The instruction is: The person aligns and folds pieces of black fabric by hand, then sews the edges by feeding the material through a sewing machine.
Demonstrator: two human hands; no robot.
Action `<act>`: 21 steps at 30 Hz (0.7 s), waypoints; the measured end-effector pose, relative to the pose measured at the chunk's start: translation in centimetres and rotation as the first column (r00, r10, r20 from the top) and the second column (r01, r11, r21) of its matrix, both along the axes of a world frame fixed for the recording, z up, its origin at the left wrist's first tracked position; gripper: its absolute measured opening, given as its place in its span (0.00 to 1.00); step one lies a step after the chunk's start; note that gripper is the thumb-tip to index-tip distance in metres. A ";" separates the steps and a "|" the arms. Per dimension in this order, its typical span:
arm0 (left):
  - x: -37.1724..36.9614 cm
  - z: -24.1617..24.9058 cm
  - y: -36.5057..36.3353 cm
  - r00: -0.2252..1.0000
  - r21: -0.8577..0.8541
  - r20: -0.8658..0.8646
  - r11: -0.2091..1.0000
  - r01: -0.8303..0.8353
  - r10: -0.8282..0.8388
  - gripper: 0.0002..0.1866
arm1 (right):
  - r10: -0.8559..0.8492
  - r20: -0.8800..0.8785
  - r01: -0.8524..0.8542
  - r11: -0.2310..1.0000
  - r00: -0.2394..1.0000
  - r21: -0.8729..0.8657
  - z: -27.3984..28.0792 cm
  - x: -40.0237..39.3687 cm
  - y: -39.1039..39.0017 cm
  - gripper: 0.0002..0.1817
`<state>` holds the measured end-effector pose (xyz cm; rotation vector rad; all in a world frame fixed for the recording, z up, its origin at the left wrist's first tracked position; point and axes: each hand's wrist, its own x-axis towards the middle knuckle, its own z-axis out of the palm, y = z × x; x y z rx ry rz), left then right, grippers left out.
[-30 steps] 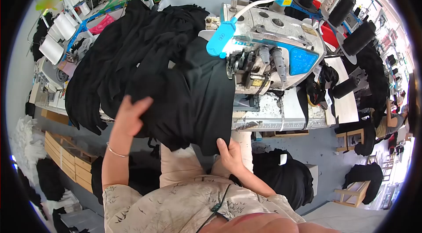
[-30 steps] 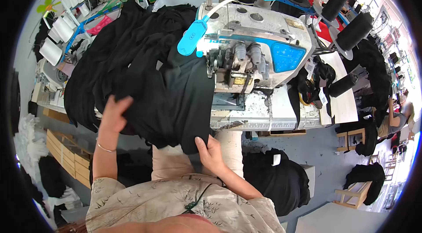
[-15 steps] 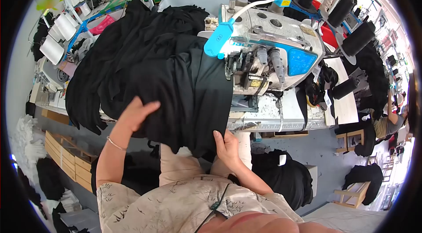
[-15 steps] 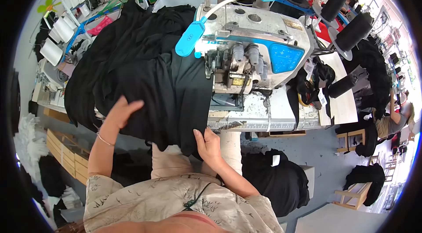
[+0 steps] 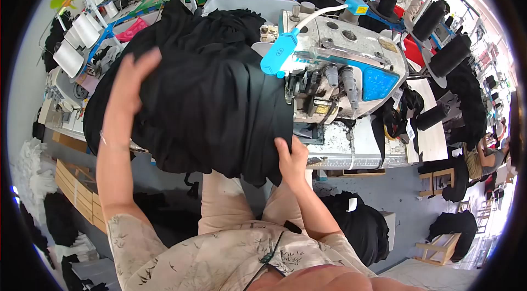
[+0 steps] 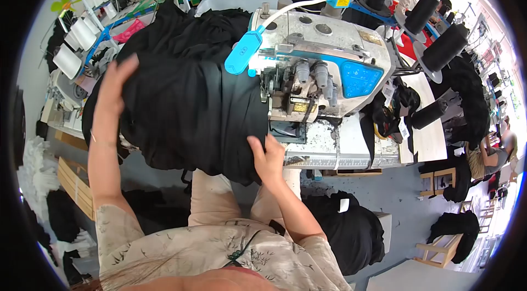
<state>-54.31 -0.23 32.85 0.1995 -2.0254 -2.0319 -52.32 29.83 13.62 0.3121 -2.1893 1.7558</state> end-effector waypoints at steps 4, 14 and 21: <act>-9.3 -2.8 -8.4 0.781 -0.733 -0.616 0.293 -0.615 0.098 0.13 | 0.027 0.180 -0.028 1.000 0.983 0.001 1.5 -1.1 0.0 0.15; 9.0 -18.5 16.8 0.955 -0.768 -0.132 0.636 0.070 -0.265 0.13 | 0.329 0.100 -0.344 0.903 0.939 0.257 -6.7 9.9 1.3 0.06; 13.5 -19.9 12.8 0.906 -0.286 0.402 0.922 0.260 -0.131 0.14 | 0.205 0.211 -0.251 0.942 0.956 0.223 -5.1 11.7 2.3 0.08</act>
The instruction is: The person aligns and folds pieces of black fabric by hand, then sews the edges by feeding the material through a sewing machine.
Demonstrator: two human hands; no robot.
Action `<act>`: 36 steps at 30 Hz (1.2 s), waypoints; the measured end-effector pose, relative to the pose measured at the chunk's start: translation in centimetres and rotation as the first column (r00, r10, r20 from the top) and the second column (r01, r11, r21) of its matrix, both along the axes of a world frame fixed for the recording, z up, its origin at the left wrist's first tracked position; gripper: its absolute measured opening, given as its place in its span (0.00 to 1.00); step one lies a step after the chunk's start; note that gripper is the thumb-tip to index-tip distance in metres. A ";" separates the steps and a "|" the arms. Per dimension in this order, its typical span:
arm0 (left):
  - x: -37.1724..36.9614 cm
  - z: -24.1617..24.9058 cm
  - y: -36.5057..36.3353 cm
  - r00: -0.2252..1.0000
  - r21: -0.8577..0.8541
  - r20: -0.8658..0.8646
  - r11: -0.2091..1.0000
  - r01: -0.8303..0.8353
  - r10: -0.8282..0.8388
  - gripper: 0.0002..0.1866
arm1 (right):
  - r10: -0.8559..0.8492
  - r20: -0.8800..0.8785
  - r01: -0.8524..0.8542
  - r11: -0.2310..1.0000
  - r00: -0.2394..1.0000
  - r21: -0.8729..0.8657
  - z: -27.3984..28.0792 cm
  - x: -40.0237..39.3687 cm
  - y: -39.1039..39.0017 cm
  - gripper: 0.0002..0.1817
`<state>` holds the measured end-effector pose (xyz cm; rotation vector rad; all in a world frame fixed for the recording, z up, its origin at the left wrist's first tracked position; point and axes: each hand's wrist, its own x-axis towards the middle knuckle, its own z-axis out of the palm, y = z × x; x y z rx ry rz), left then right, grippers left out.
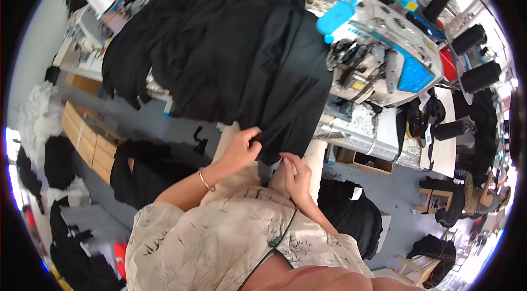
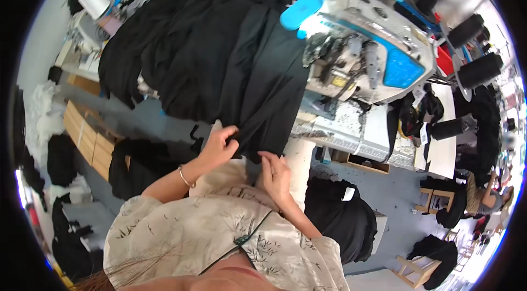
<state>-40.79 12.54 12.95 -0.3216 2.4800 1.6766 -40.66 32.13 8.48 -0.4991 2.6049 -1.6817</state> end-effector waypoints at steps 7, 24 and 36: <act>6.0 -1.9 -5.1 0.961 -0.053 -0.270 0.996 -0.078 0.061 0.14 | 0.228 -0.401 -0.101 0.944 0.887 0.314 -0.1 2.3 -1.9 0.07; 14.2 8.3 -10.1 0.843 0.572 -0.324 0.799 -0.186 0.429 0.09 | 0.662 -0.268 -0.702 0.707 0.700 -0.087 14.1 2.2 -13.9 0.18; 15.1 9.6 -8.1 0.591 0.108 -0.774 0.968 -0.228 0.226 0.11 | 0.689 -0.086 -0.694 0.709 0.719 -0.126 16.4 3.8 -14.2 0.07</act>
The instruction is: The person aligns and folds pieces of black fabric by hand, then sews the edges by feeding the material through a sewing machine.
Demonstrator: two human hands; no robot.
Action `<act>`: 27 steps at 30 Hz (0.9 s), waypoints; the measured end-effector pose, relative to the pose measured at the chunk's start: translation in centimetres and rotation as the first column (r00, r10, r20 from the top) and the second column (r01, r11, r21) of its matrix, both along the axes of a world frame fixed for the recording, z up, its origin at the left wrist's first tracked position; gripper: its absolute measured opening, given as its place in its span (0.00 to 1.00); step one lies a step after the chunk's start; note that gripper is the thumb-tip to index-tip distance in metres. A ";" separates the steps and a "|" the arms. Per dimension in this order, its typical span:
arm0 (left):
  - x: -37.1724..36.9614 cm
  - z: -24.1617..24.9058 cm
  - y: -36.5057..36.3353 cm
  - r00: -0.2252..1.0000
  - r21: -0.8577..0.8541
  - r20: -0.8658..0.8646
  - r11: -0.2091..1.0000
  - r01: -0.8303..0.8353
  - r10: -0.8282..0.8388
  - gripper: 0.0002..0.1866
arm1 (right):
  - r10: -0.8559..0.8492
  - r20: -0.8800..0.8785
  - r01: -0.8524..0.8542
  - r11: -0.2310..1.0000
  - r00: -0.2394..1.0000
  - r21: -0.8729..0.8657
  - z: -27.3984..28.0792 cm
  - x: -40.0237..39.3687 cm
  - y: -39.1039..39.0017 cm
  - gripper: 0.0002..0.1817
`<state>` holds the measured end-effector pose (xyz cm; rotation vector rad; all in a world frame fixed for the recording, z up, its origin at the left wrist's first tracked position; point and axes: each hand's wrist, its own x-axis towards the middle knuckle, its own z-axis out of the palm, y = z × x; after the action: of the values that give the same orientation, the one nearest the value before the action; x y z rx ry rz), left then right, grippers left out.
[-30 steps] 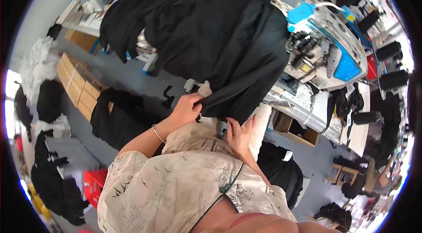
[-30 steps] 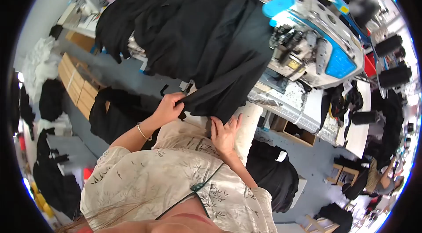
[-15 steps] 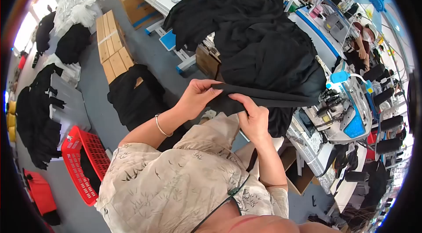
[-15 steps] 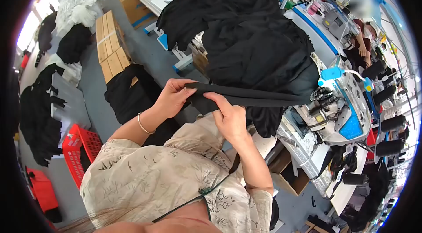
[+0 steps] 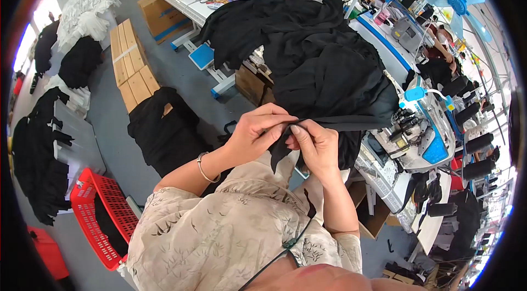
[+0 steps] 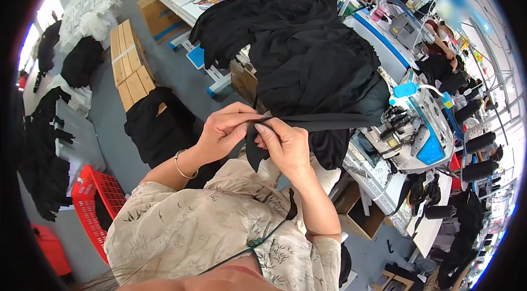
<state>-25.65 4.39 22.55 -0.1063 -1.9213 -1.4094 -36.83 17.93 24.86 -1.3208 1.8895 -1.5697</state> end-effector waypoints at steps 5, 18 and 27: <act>0.9 0.8 0.7 0.996 -0.024 0.034 0.997 -0.079 0.080 0.11 | -0.029 -0.039 0.029 1.000 0.999 -0.003 0.0 0.5 0.4 0.07; -1.3 -0.6 7.1 0.598 -0.196 0.361 0.569 0.799 -0.716 0.11 | -0.585 -0.018 0.583 0.804 0.811 0.116 -4.5 -2.8 14.1 0.23; -4.7 -8.4 9.1 0.362 -0.087 0.545 0.378 0.922 -0.756 0.09 | -0.763 0.238 0.799 0.581 0.601 -0.155 -11.4 -11.4 13.2 0.12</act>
<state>-30.35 13.52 14.11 -1.3274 -2.6784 -1.7447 -48.26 31.14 13.43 -0.3376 2.3976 -2.2967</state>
